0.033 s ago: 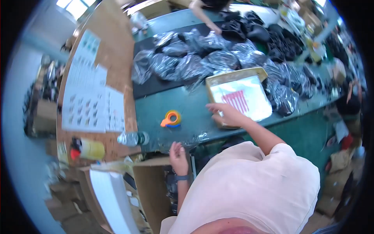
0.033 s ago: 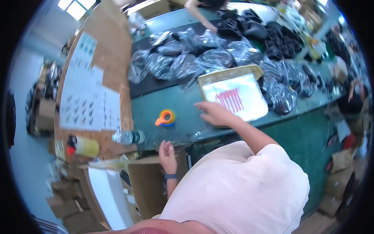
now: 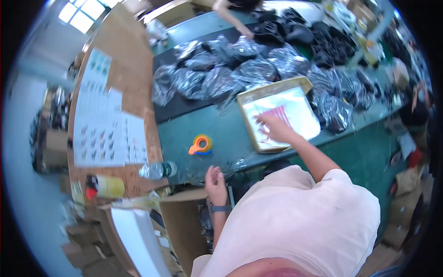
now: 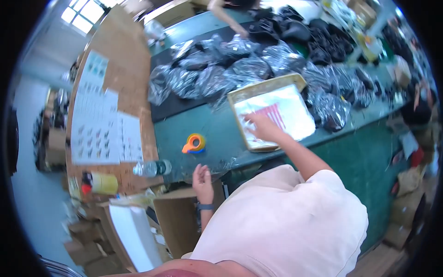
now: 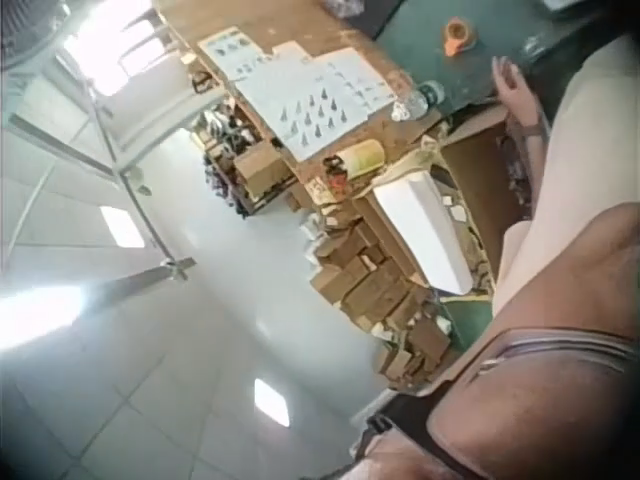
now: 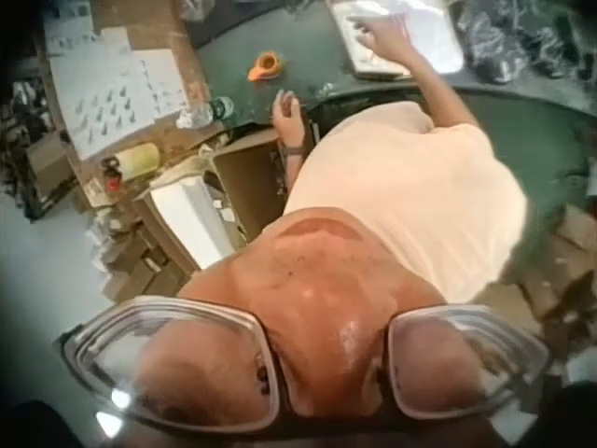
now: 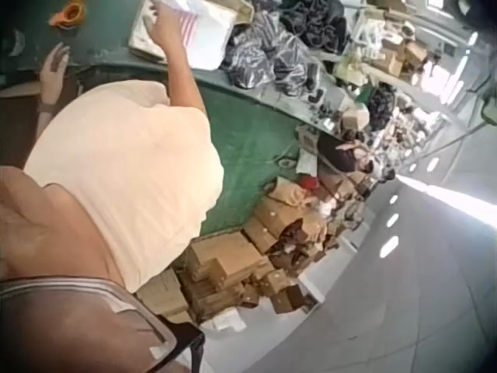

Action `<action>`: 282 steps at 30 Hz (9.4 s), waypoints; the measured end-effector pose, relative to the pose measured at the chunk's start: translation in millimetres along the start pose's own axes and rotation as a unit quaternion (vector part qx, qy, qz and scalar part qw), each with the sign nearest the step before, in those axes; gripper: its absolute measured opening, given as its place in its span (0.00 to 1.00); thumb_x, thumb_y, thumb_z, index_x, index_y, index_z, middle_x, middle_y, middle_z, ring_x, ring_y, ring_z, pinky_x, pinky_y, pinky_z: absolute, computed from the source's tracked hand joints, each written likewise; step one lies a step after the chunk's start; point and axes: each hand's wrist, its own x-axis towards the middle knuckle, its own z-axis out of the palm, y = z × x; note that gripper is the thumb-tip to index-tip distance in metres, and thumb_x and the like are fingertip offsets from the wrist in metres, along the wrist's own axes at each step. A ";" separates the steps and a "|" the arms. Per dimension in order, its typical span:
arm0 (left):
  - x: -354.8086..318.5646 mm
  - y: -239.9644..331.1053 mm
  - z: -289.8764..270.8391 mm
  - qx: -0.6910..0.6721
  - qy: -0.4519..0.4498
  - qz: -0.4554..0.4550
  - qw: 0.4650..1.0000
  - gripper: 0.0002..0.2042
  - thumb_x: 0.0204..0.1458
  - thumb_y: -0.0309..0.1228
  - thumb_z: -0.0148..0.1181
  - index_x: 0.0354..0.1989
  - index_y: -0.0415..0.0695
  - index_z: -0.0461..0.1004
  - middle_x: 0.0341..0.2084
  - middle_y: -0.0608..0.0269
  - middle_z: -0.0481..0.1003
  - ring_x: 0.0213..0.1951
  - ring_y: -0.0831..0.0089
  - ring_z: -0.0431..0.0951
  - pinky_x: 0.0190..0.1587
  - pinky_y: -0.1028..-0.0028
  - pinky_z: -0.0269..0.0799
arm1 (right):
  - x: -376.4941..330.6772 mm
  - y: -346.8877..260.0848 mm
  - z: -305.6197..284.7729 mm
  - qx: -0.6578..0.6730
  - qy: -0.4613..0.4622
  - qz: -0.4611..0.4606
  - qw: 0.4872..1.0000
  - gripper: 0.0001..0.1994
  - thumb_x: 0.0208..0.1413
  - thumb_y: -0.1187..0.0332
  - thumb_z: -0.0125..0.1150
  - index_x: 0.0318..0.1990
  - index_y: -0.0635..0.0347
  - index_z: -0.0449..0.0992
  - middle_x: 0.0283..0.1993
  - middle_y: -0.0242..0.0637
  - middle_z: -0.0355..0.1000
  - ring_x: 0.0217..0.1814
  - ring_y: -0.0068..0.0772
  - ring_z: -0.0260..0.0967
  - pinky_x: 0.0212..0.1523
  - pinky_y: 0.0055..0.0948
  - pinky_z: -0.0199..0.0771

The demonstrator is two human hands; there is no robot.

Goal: Packing bicycle seats into cardboard boxes, sealing the boxes with tape, and moving them.

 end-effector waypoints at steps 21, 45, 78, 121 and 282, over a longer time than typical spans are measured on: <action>49.3 85.6 241.1 0.411 -0.335 0.075 0.844 0.23 0.62 0.33 0.71 0.65 0.45 0.77 0.52 0.51 0.83 0.53 0.51 0.84 0.53 0.58 0.81 | 201.8 395.4 -291.2 -0.247 -0.032 0.119 0.961 0.56 0.22 0.65 0.93 0.70 0.49 0.73 0.69 0.43 0.69 0.76 0.56 0.63 0.73 0.53 0.71; 222.6 61.5 229.7 0.120 -0.244 0.097 0.957 0.20 0.63 0.27 0.68 0.64 0.40 0.78 0.52 0.50 0.85 0.54 0.58 0.86 0.58 0.63 0.79 | 238.9 218.0 -194.5 0.042 0.114 0.136 0.983 0.36 0.57 0.48 0.79 0.69 0.59 0.79 0.54 0.44 0.84 0.55 0.39 0.82 0.58 0.35 0.81; 75.1 -87.7 609.1 0.414 -0.158 0.043 0.896 0.11 0.64 0.37 0.66 0.43 0.41 0.82 0.38 0.48 0.81 0.43 0.48 0.81 0.49 0.54 0.77 | 176.9 639.0 -373.5 0.549 0.413 0.359 0.631 0.36 0.50 0.52 0.82 0.60 0.67 0.75 0.55 0.41 0.78 0.55 0.39 0.78 0.57 0.43 0.80; 113.1 147.5 324.9 -0.232 0.061 0.002 0.971 0.09 0.68 0.31 0.68 0.44 0.37 0.87 0.25 0.77 0.76 0.29 0.88 0.68 0.31 0.78 0.66 | -65.2 95.6 -204.5 -0.003 -0.014 0.029 0.999 0.46 0.43 0.66 0.87 0.71 0.61 0.66 0.62 0.54 0.77 0.59 0.55 0.81 0.63 0.44 0.78; 385.4 65.9 282.2 -0.494 0.125 -0.101 0.854 0.11 0.65 0.36 0.72 0.46 0.42 0.80 0.41 0.59 0.86 0.37 0.66 0.87 0.38 0.67 0.90 | -141.5 470.1 -112.5 0.711 0.301 0.511 0.379 0.41 0.61 0.41 0.74 0.76 0.50 0.68 0.79 0.39 0.67 0.80 0.48 0.60 0.82 0.55 0.57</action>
